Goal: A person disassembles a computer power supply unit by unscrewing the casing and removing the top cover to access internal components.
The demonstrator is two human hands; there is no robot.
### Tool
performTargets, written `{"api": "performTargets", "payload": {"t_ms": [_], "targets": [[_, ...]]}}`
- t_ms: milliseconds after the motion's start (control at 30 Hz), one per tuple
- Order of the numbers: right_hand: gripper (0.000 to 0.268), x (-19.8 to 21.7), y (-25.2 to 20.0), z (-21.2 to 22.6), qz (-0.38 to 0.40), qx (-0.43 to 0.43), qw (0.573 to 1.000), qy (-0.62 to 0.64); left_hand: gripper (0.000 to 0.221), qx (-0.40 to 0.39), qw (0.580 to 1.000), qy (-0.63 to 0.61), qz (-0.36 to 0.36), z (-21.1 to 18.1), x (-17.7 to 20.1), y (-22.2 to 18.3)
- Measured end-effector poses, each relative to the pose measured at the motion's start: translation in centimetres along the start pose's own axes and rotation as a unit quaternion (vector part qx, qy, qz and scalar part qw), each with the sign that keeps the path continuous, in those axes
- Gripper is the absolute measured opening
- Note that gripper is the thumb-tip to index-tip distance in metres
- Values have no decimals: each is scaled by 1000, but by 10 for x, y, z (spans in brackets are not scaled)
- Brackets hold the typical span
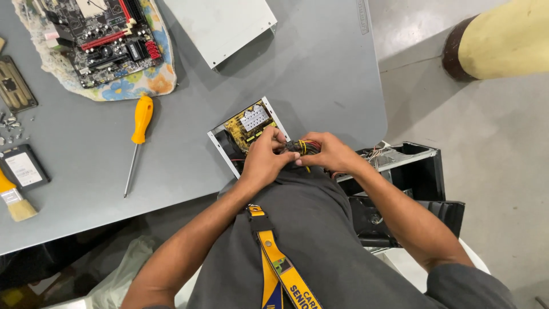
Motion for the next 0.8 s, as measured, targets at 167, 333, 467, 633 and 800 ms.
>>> {"api": "performTargets", "payload": {"t_ms": [167, 333, 467, 633, 800], "targets": [[45, 1, -9, 12, -2, -25, 1000, 14, 38, -27, 1000, 15, -3, 4, 3, -1], [43, -3, -2, -4, -3, -18, 999, 30, 32, -52, 998, -24, 17, 17, 7, 6], [46, 8, -10, 23, 8, 2, 998, 66, 35, -32, 999, -12, 13, 14, 7, 6], [43, 9, -9, 30, 12, 21, 995, 94, 38, 3, 1000, -1, 15, 10, 8, 2], [40, 7, -4, 24, -6, 37, 999, 39, 38, 30, 998, -40, 36, 21, 7, 10]]}}
Point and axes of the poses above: each hand's wrist, its own y-axis towards the middle knuckle, its own x-axis out of the back of the hand, z = x × y, the point moved 7 cm from there along y, towards the middle knuckle, and after that the axes turned 8 degrees about -y, right-handed, at the moved point
